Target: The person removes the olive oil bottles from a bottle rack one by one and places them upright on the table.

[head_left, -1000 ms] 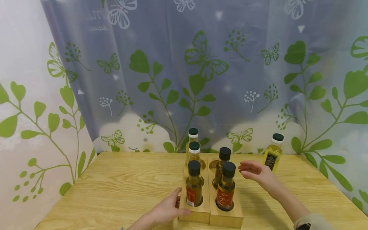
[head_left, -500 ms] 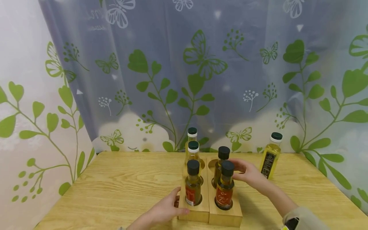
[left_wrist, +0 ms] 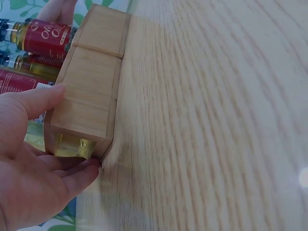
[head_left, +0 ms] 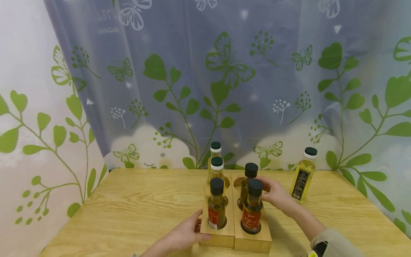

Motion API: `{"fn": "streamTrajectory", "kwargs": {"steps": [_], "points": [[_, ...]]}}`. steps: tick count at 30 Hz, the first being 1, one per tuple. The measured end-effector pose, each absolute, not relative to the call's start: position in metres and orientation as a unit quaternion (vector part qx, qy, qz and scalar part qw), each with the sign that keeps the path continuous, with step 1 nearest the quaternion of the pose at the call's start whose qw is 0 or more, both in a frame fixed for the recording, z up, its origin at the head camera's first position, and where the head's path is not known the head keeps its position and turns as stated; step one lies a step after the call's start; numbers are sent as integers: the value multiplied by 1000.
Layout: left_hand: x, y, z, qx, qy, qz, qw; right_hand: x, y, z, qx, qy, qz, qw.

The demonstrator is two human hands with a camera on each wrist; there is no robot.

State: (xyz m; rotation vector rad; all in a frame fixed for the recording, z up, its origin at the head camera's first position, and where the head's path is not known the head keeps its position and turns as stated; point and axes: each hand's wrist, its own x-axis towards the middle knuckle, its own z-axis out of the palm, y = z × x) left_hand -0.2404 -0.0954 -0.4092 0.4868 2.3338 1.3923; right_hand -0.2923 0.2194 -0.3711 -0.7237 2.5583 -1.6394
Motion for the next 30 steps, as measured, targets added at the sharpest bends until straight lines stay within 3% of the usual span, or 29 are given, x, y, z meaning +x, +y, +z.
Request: {"fn": "streamTrajectory", "kwargs": {"steps": [6, 17, 30], "points": [[-241, -94, -411, 166, 837, 489, 180, -297, 217, -376, -235, 818, -524, 24], [-241, -92, -412, 158, 836, 491, 187, -297, 215, -381, -213, 829, -516, -4], [-241, -92, -410, 152, 830, 501, 191, -295, 216, -357, -183, 831, -524, -32]]}}
